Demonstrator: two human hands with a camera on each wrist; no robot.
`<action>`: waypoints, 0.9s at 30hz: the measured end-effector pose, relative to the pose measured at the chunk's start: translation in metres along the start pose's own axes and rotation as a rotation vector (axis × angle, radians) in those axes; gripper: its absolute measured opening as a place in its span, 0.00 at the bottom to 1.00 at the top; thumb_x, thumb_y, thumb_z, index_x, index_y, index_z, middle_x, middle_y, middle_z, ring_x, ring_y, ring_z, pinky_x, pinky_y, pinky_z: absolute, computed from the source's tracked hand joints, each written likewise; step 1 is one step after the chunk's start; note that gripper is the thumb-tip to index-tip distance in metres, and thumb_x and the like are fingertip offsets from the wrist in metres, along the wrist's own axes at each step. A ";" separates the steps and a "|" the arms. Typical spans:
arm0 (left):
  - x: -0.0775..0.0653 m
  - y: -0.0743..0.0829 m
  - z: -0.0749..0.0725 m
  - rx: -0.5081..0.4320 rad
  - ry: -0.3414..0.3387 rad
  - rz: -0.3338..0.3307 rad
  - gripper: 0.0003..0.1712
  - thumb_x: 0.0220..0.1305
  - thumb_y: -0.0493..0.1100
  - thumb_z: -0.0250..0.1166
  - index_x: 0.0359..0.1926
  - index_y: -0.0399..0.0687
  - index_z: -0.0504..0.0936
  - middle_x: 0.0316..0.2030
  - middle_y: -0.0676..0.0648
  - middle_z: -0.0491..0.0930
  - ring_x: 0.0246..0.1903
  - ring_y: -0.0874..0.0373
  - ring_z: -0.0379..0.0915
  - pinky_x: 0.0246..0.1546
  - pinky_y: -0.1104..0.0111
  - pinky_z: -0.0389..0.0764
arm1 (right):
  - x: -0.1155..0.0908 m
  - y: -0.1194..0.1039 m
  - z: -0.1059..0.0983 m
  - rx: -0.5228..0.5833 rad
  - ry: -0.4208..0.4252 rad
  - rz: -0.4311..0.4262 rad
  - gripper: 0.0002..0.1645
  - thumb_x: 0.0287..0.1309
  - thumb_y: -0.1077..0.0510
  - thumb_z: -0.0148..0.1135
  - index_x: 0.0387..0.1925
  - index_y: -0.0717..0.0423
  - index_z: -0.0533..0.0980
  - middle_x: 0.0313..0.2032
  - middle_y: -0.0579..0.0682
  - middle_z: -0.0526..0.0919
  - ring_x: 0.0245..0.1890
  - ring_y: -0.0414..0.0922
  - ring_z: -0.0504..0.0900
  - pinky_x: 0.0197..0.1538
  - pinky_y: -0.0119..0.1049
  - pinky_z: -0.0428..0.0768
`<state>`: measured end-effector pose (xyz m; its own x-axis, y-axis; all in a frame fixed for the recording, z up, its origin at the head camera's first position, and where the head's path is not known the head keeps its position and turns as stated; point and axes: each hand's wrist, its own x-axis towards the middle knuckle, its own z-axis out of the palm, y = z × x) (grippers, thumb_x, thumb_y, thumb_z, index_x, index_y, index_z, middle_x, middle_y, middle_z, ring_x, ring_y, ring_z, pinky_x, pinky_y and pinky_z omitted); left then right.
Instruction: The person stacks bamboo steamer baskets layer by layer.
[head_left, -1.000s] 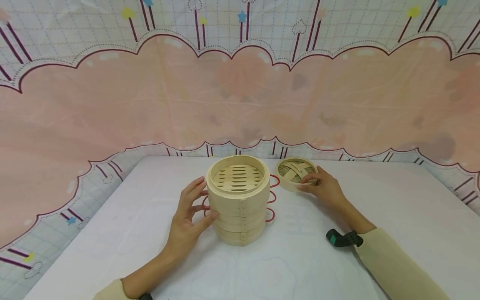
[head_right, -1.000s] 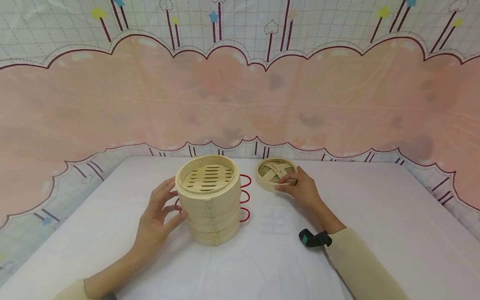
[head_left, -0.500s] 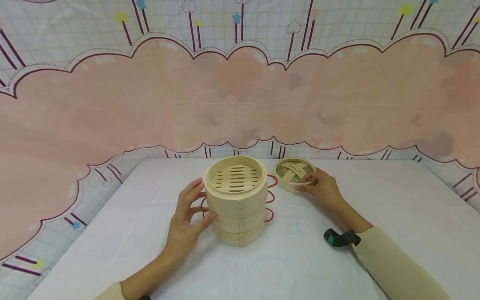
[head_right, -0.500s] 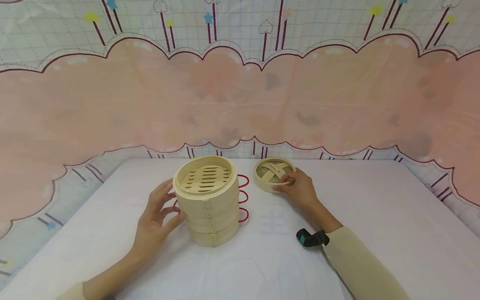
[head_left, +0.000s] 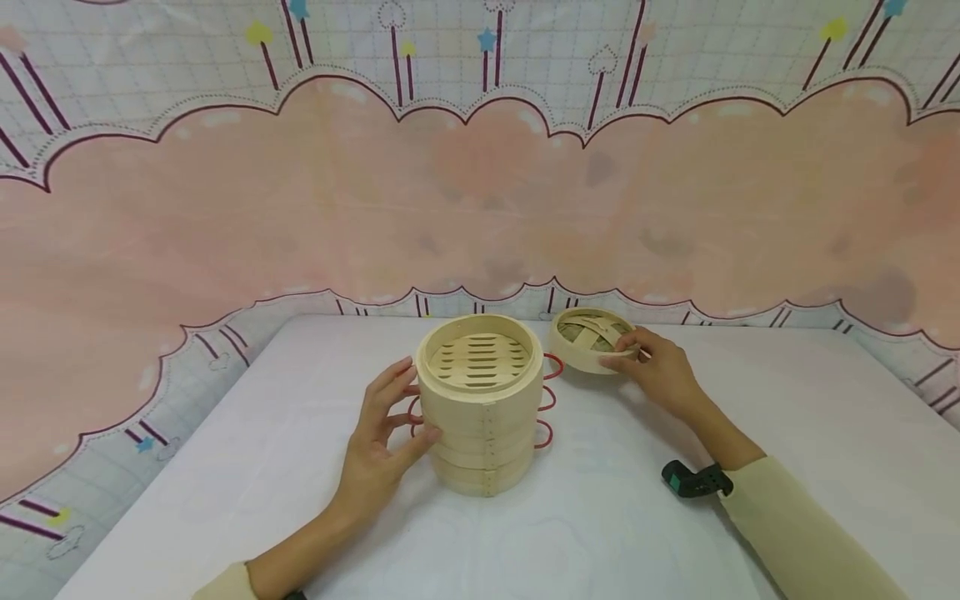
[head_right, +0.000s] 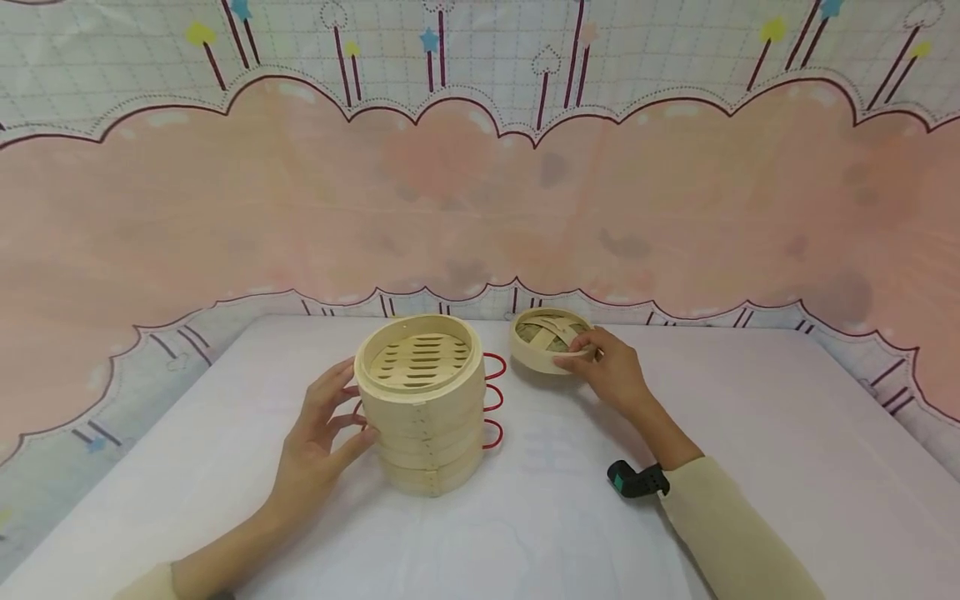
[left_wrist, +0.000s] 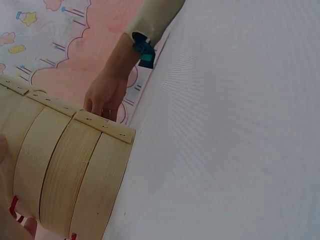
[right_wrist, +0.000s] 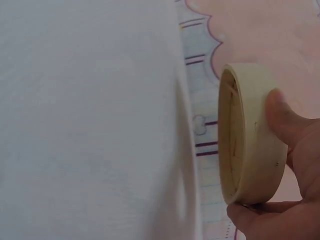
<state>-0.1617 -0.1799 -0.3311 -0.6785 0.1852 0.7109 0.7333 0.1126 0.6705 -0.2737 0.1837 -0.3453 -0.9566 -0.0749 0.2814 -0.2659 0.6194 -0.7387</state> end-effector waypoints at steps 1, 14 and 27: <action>0.000 0.000 0.000 0.001 0.001 0.000 0.43 0.47 0.16 0.65 0.65 0.36 0.62 0.65 0.30 0.54 0.55 0.56 0.65 0.44 0.68 0.77 | 0.001 -0.001 -0.002 0.023 -0.004 -0.004 0.21 0.53 0.45 0.70 0.36 0.56 0.75 0.41 0.56 0.77 0.49 0.50 0.71 0.56 0.48 0.73; -0.005 -0.018 -0.003 -0.001 0.002 0.007 0.46 0.46 0.17 0.66 0.67 0.38 0.62 0.67 0.32 0.54 0.56 0.53 0.65 0.44 0.67 0.77 | 0.001 -0.032 -0.023 0.116 -0.049 -0.046 0.23 0.56 0.47 0.68 0.39 0.59 0.71 0.42 0.56 0.74 0.50 0.48 0.69 0.61 0.46 0.71; -0.009 -0.017 -0.008 -0.015 -0.015 -0.002 0.45 0.48 0.18 0.66 0.68 0.40 0.61 0.67 0.32 0.53 0.56 0.54 0.64 0.45 0.68 0.77 | 0.000 -0.070 -0.030 0.162 -0.089 -0.126 0.19 0.57 0.53 0.68 0.38 0.62 0.71 0.64 0.58 0.67 0.63 0.54 0.65 0.59 0.45 0.72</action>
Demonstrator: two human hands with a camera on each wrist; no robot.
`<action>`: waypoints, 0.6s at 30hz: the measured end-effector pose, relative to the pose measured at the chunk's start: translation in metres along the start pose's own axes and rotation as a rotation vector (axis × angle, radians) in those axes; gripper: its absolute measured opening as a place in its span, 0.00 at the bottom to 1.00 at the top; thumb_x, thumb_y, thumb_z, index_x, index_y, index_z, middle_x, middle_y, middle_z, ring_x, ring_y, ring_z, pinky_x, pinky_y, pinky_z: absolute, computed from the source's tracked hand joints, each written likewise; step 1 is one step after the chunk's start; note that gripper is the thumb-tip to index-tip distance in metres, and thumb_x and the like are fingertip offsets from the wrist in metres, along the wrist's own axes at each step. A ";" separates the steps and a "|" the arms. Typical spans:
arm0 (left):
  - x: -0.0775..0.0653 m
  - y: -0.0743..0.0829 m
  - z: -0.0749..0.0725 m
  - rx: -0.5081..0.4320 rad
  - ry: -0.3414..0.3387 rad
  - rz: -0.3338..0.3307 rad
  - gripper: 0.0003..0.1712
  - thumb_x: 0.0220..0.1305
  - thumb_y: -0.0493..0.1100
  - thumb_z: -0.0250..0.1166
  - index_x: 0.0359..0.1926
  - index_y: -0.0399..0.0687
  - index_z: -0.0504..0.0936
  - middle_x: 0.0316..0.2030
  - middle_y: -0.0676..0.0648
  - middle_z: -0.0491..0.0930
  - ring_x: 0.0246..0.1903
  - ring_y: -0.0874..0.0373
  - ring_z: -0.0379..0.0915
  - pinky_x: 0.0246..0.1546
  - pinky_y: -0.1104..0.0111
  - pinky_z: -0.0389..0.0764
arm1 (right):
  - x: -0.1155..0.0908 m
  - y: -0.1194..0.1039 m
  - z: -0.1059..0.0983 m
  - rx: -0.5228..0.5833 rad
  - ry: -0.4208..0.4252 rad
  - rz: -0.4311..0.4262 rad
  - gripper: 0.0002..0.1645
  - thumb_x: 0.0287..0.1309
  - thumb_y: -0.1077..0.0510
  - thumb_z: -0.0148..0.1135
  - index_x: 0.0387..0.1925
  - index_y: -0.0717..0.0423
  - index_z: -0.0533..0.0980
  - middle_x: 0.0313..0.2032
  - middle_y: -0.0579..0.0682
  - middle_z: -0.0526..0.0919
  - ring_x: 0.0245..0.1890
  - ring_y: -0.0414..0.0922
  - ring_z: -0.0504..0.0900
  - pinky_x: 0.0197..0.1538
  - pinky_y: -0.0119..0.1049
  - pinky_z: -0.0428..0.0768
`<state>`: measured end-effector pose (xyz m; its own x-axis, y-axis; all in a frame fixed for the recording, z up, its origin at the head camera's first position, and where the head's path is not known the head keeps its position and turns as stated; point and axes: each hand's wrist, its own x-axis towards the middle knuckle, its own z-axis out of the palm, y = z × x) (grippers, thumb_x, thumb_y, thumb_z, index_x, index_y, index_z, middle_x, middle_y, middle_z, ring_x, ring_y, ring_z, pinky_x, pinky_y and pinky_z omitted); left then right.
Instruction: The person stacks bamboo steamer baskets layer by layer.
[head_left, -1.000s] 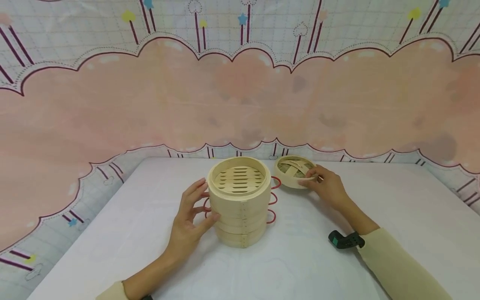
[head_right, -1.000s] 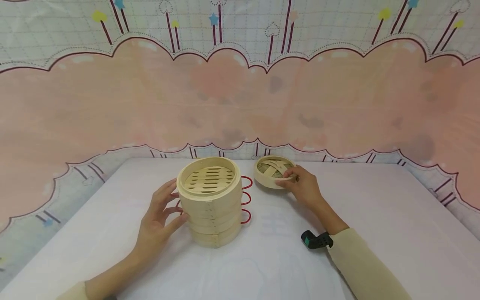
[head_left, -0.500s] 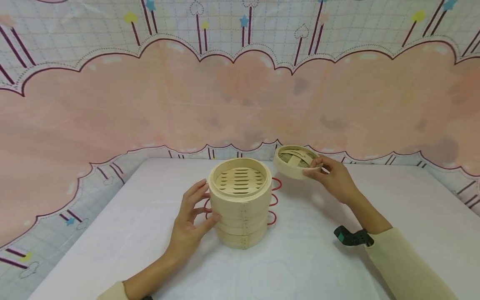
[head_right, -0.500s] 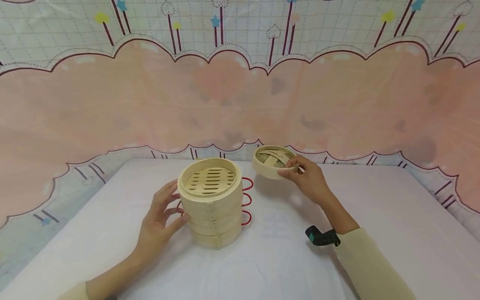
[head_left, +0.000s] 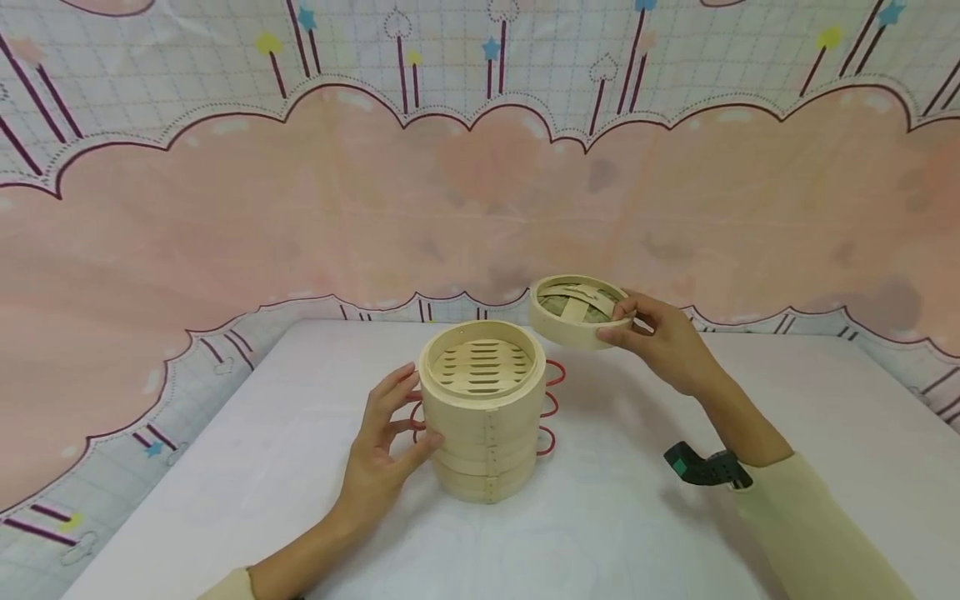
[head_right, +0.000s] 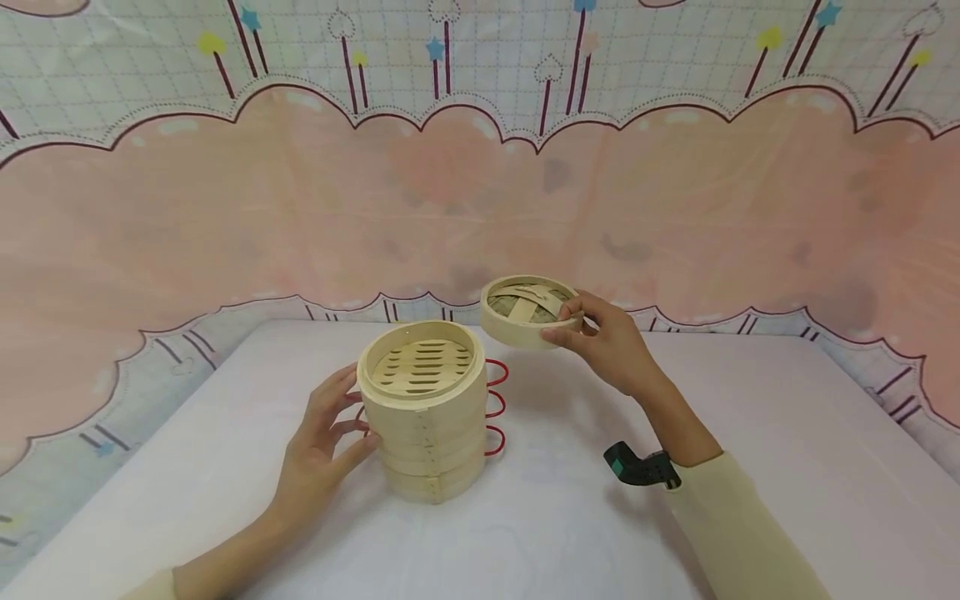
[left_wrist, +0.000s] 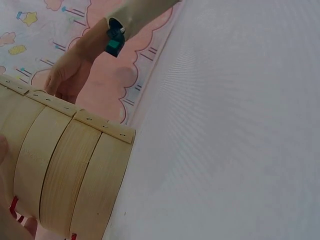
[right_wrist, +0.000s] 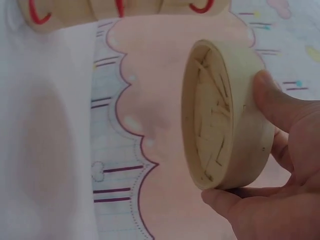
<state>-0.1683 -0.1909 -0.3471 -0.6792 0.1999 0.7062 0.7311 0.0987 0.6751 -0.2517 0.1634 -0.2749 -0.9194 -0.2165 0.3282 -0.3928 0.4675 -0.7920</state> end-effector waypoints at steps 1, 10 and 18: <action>0.001 0.004 0.001 -0.001 -0.001 -0.001 0.45 0.49 0.18 0.66 0.67 0.40 0.62 0.67 0.31 0.53 0.56 0.54 0.64 0.45 0.68 0.77 | 0.000 -0.002 -0.001 0.004 -0.005 -0.008 0.18 0.57 0.54 0.68 0.38 0.62 0.71 0.64 0.58 0.66 0.63 0.54 0.65 0.58 0.44 0.72; 0.005 0.018 0.003 -0.002 0.001 0.011 0.42 0.49 0.19 0.66 0.66 0.37 0.62 0.65 0.27 0.53 0.56 0.56 0.65 0.44 0.67 0.76 | 0.005 -0.015 -0.003 0.069 -0.035 -0.076 0.15 0.57 0.58 0.68 0.37 0.63 0.71 0.65 0.60 0.66 0.61 0.58 0.68 0.45 0.25 0.78; 0.005 0.019 0.003 0.002 0.006 -0.007 0.43 0.50 0.19 0.65 0.67 0.39 0.62 0.65 0.29 0.54 0.56 0.56 0.65 0.44 0.67 0.77 | 0.009 -0.030 -0.004 0.106 -0.054 -0.109 0.15 0.58 0.58 0.67 0.38 0.63 0.71 0.66 0.59 0.65 0.62 0.57 0.67 0.45 0.26 0.79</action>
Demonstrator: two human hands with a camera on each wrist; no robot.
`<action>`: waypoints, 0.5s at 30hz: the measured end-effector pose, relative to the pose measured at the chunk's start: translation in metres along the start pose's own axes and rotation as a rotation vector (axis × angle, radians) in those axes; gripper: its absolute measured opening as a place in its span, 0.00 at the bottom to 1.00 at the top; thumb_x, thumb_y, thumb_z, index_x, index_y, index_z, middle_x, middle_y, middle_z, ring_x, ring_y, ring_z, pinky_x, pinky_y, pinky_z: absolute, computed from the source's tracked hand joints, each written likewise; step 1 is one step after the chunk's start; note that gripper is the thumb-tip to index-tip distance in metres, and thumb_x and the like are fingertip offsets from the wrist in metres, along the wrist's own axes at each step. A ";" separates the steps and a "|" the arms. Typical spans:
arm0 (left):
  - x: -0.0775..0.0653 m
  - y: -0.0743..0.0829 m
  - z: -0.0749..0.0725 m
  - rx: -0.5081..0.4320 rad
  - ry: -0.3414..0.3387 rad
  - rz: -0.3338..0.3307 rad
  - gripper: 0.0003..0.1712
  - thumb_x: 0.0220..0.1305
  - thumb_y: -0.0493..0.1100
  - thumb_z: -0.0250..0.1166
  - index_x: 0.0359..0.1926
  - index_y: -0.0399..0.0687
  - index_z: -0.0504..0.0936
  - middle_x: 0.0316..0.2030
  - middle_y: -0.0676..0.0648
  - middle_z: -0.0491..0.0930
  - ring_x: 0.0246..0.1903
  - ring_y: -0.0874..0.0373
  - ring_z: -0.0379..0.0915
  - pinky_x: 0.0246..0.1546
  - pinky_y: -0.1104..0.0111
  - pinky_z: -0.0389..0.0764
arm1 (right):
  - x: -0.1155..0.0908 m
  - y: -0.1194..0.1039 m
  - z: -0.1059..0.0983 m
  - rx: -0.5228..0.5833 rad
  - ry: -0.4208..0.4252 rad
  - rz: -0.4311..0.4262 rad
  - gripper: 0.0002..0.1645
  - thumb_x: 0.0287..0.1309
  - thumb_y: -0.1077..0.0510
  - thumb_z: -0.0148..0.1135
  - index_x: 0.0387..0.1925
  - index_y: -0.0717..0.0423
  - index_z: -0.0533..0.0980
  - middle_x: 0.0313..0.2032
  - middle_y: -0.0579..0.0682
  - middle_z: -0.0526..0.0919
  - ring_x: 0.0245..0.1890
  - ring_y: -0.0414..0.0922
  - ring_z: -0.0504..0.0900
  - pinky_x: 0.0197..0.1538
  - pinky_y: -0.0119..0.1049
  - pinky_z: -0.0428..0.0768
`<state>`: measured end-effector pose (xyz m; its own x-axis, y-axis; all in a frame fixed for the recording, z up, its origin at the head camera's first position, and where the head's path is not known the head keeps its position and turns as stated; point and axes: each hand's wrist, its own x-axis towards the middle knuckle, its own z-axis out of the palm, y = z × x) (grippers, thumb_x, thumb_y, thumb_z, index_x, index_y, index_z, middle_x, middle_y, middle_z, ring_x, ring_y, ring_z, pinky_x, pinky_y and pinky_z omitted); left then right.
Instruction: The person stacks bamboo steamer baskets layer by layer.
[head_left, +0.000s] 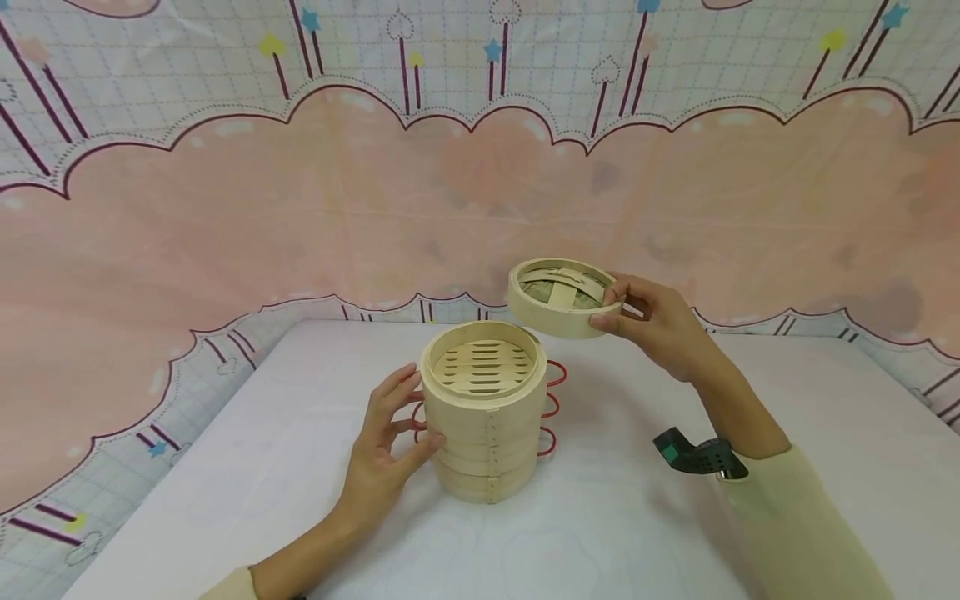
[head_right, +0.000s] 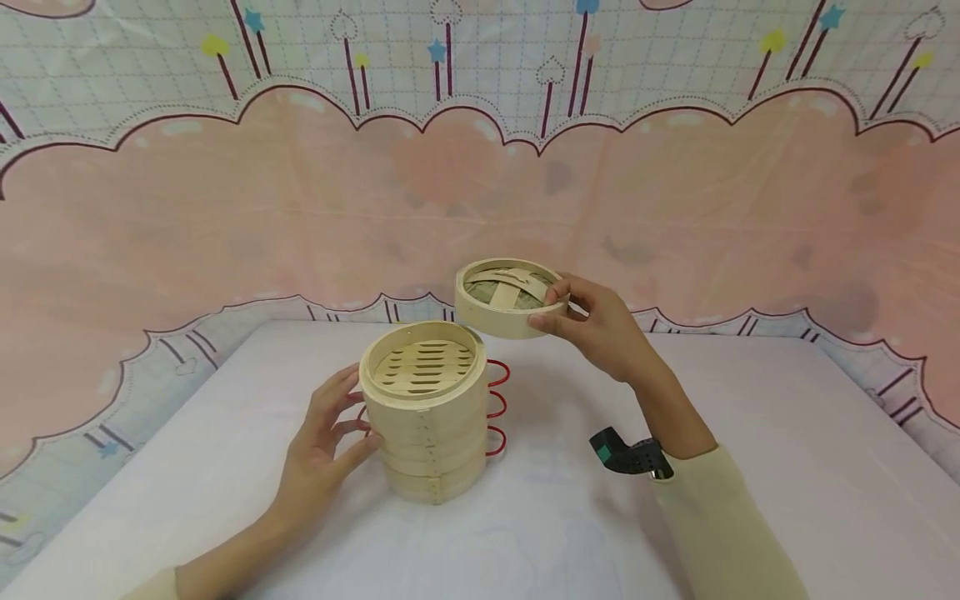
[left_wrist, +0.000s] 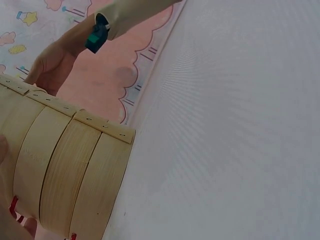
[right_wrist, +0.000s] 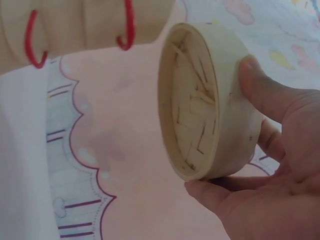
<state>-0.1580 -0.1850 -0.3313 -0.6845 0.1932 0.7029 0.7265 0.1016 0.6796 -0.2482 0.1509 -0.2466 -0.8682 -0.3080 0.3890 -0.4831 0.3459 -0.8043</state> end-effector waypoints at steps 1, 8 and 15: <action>0.000 0.000 0.000 0.002 -0.001 -0.001 0.43 0.50 0.19 0.65 0.67 0.39 0.62 0.65 0.29 0.54 0.56 0.56 0.65 0.44 0.67 0.77 | 0.001 -0.001 0.000 0.008 -0.005 -0.006 0.15 0.58 0.59 0.67 0.38 0.63 0.71 0.65 0.58 0.65 0.62 0.57 0.68 0.45 0.26 0.79; 0.000 -0.002 0.001 0.004 0.001 0.011 0.42 0.50 0.20 0.66 0.66 0.38 0.62 0.66 0.32 0.55 0.56 0.56 0.65 0.44 0.67 0.77 | 0.005 -0.008 0.003 0.093 -0.046 -0.074 0.12 0.58 0.63 0.65 0.37 0.64 0.70 0.63 0.58 0.68 0.57 0.55 0.72 0.47 0.30 0.79; 0.001 -0.003 0.001 0.008 0.003 0.031 0.42 0.49 0.20 0.66 0.66 0.36 0.62 0.66 0.31 0.55 0.55 0.55 0.65 0.43 0.67 0.77 | 0.007 -0.011 0.016 0.159 -0.098 -0.115 0.10 0.57 0.67 0.65 0.36 0.62 0.70 0.63 0.58 0.68 0.58 0.54 0.70 0.55 0.33 0.75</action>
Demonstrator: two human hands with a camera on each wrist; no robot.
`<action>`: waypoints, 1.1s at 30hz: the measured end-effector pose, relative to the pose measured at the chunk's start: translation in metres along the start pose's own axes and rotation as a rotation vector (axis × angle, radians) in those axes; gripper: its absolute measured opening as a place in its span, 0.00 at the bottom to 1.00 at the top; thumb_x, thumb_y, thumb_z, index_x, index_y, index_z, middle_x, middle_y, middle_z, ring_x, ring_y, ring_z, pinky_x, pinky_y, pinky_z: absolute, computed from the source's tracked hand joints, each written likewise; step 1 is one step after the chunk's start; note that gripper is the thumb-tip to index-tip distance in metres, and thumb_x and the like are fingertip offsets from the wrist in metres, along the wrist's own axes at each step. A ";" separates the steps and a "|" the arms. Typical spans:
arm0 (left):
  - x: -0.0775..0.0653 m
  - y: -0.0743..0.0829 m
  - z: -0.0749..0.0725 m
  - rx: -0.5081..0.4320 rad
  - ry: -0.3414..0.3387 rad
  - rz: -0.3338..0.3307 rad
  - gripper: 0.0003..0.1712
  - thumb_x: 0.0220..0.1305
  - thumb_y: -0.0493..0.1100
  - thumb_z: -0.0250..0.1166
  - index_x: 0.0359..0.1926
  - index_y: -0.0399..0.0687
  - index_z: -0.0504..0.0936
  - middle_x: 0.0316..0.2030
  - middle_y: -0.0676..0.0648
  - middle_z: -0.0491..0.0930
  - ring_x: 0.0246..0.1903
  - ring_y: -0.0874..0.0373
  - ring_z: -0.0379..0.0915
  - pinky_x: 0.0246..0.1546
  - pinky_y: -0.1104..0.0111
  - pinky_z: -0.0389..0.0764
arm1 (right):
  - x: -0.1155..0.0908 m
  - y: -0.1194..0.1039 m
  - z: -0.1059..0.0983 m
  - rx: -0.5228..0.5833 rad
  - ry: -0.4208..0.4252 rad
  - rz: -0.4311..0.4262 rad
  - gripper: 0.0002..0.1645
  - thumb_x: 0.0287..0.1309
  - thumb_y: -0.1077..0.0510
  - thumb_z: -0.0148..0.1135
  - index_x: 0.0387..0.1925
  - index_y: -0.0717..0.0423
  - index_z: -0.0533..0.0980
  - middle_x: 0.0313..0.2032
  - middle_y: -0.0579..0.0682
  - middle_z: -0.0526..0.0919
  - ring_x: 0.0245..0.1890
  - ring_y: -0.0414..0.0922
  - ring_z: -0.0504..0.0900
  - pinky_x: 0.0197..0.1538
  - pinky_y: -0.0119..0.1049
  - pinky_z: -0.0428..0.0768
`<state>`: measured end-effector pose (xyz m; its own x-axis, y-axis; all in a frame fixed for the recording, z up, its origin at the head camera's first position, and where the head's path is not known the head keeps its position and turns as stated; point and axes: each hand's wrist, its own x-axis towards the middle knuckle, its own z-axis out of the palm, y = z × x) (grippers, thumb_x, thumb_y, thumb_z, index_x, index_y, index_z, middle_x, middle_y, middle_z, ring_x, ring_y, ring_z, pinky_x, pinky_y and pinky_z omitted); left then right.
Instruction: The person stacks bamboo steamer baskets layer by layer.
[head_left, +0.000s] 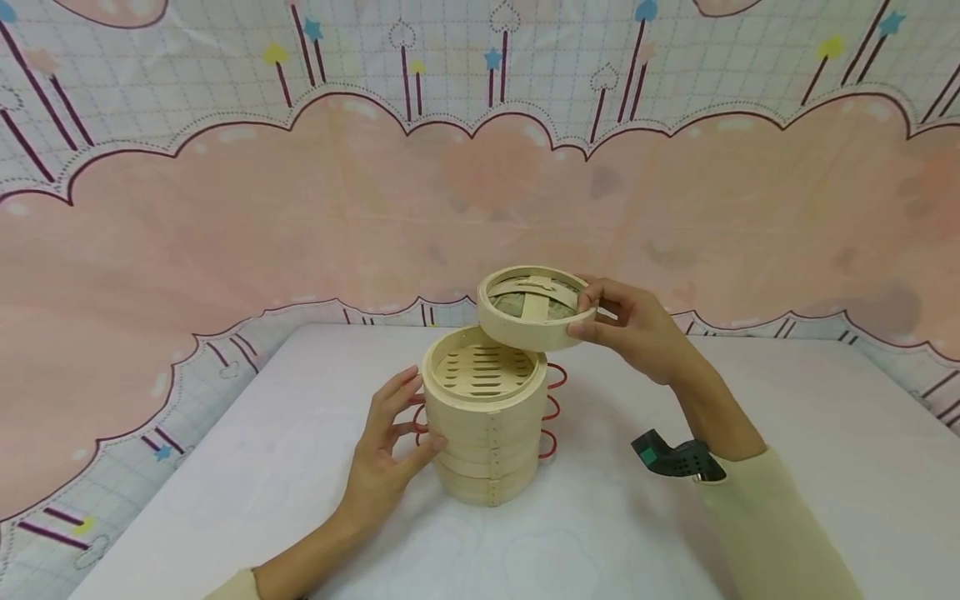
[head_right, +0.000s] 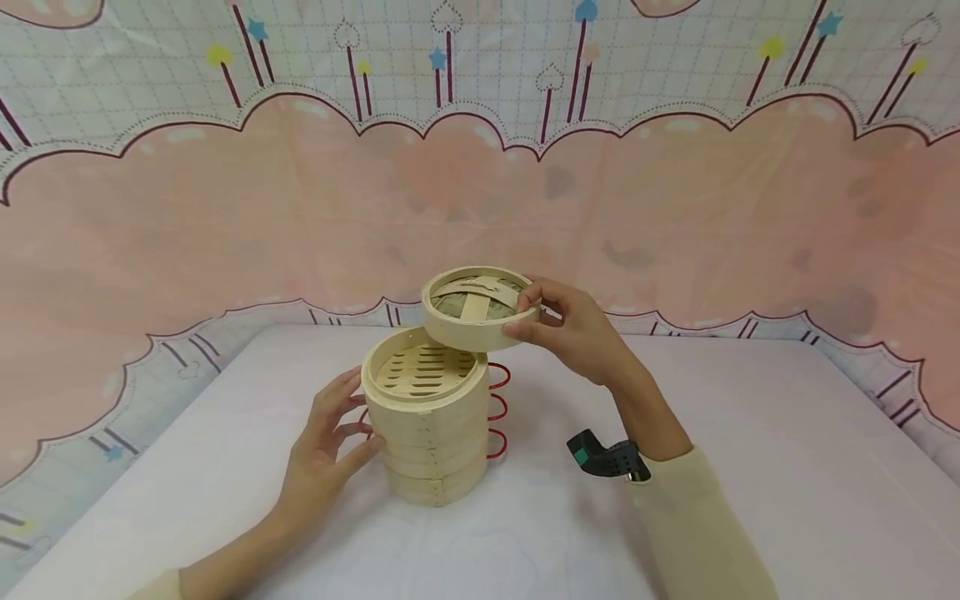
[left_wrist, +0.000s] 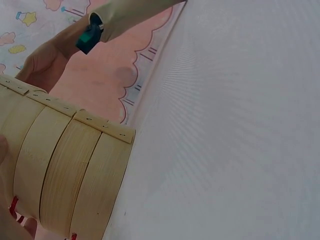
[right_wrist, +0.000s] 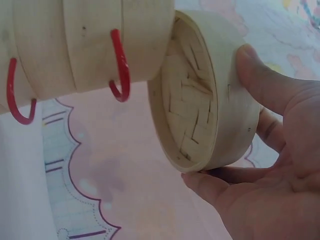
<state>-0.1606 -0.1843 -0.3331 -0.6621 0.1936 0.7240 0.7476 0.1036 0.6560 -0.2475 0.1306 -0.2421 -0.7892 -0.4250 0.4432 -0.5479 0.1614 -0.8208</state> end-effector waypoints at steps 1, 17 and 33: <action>0.000 0.000 0.000 -0.001 -0.001 0.002 0.42 0.49 0.19 0.66 0.66 0.36 0.62 0.65 0.30 0.55 0.55 0.55 0.65 0.43 0.67 0.77 | 0.000 0.000 0.002 0.004 -0.003 -0.004 0.10 0.57 0.67 0.65 0.36 0.62 0.70 0.63 0.57 0.68 0.59 0.54 0.70 0.55 0.33 0.75; -0.002 0.002 -0.002 0.000 -0.009 0.003 0.43 0.48 0.18 0.66 0.66 0.36 0.62 0.65 0.30 0.55 0.55 0.56 0.65 0.43 0.67 0.77 | -0.003 -0.007 0.023 0.067 -0.085 -0.025 0.11 0.56 0.66 0.66 0.35 0.61 0.70 0.67 0.56 0.63 0.64 0.51 0.65 0.54 0.35 0.76; -0.001 0.005 -0.002 0.004 -0.010 -0.004 0.43 0.48 0.17 0.65 0.66 0.38 0.62 0.66 0.32 0.55 0.55 0.56 0.65 0.44 0.68 0.77 | -0.003 -0.012 0.037 0.117 -0.163 -0.029 0.13 0.56 0.63 0.67 0.36 0.61 0.69 0.69 0.56 0.60 0.70 0.46 0.54 0.60 0.38 0.72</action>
<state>-0.1561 -0.1864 -0.3301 -0.6646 0.2026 0.7192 0.7452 0.1088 0.6580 -0.2285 0.0970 -0.2470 -0.7127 -0.5684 0.4111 -0.5264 0.0459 -0.8490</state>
